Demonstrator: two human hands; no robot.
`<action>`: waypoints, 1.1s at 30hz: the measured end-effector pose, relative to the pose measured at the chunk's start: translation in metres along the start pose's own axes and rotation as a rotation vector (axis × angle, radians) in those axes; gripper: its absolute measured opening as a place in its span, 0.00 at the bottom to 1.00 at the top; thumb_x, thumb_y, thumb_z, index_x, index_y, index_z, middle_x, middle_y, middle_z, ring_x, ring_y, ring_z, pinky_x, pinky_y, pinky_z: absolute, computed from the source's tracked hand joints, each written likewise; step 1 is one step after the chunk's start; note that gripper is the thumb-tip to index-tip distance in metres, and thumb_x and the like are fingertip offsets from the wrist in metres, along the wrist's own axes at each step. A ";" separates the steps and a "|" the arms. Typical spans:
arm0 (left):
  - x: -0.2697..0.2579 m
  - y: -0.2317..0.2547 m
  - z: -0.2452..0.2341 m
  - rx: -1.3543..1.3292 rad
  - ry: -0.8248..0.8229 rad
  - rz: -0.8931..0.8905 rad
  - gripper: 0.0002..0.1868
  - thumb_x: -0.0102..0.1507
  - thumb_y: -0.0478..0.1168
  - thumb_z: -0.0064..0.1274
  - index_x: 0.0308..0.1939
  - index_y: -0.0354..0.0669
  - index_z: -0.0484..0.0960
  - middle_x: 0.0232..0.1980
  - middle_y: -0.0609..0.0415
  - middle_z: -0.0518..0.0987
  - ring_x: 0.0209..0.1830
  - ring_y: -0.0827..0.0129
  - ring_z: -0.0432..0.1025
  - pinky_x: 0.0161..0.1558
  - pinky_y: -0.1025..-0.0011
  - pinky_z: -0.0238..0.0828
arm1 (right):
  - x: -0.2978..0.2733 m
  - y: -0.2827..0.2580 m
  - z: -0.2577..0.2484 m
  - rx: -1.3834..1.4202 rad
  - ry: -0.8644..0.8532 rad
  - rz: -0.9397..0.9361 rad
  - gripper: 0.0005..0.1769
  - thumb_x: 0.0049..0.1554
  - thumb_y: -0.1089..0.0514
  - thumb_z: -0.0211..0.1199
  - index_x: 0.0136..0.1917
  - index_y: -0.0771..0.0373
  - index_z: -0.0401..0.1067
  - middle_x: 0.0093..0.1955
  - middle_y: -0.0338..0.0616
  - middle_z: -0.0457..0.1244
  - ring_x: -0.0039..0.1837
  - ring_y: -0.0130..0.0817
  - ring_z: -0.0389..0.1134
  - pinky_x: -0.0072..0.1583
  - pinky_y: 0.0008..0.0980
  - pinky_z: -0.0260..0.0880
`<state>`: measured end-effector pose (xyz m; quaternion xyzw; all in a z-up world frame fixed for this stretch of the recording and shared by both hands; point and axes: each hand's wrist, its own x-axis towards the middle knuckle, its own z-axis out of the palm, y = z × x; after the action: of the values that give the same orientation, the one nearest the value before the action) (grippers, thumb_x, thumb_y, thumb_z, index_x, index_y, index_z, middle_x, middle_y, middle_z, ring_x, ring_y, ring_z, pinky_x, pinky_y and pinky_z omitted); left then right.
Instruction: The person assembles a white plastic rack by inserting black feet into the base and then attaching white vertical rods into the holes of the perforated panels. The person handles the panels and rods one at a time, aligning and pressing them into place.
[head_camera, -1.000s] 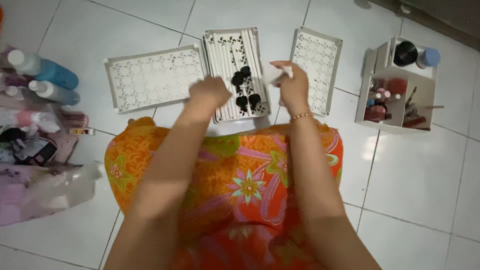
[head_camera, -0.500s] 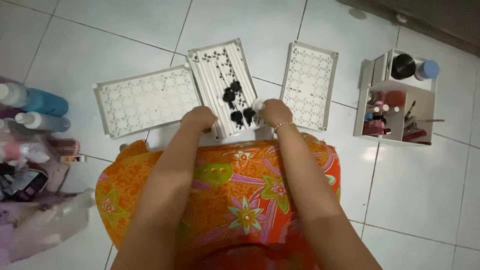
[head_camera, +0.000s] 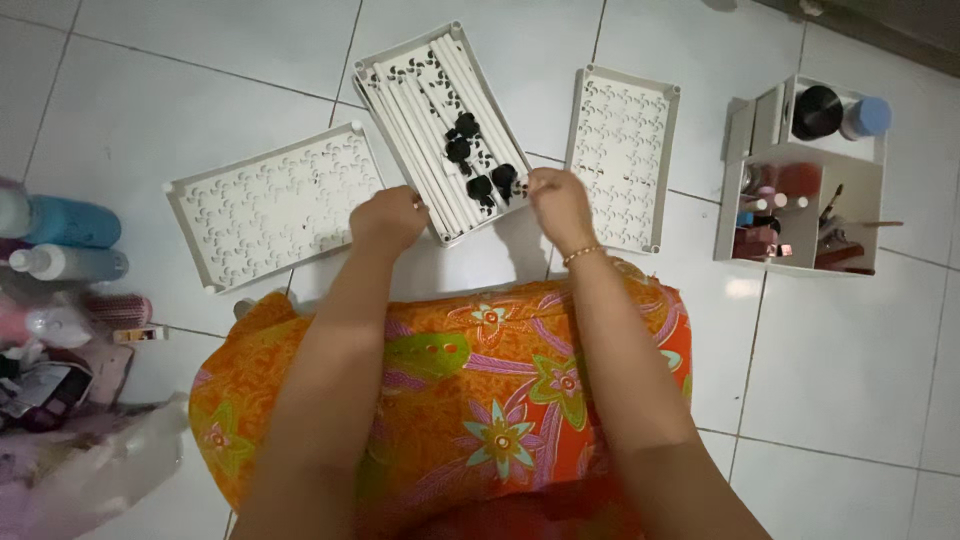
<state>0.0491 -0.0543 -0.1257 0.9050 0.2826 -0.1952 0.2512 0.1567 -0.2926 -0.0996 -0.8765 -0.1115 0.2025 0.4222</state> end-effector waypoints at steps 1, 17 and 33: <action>-0.002 0.000 -0.002 0.025 0.012 0.000 0.19 0.63 0.52 0.49 0.56 0.56 0.82 0.57 0.56 0.81 0.57 0.58 0.75 0.55 0.57 0.73 | -0.003 -0.001 0.005 0.029 -0.036 -0.098 0.06 0.59 0.67 0.53 0.40 0.71 0.68 0.42 0.55 0.62 0.48 0.54 0.66 0.63 0.38 0.72; -0.013 0.011 0.000 -0.087 -0.033 -0.070 0.19 0.68 0.48 0.43 0.50 0.37 0.80 0.46 0.40 0.85 0.48 0.49 0.80 0.53 0.53 0.74 | -0.038 -0.012 0.063 -0.605 -0.142 -0.575 0.09 0.56 0.64 0.59 0.49 0.58 0.77 0.52 0.46 0.67 0.49 0.46 0.72 0.50 0.43 0.74; -0.012 0.005 -0.008 0.153 0.169 -0.134 0.13 0.65 0.41 0.47 0.52 0.39 0.76 0.49 0.42 0.82 0.44 0.52 0.80 0.40 0.57 0.78 | -0.033 -0.029 0.005 -0.168 -0.248 -0.225 0.15 0.55 0.69 0.64 0.52 0.54 0.82 0.57 0.45 0.73 0.57 0.33 0.72 0.61 0.33 0.72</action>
<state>0.0450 -0.0583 -0.1119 0.9138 0.3466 -0.1555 0.1433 0.1243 -0.2832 -0.0706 -0.8590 -0.2765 0.2503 0.3508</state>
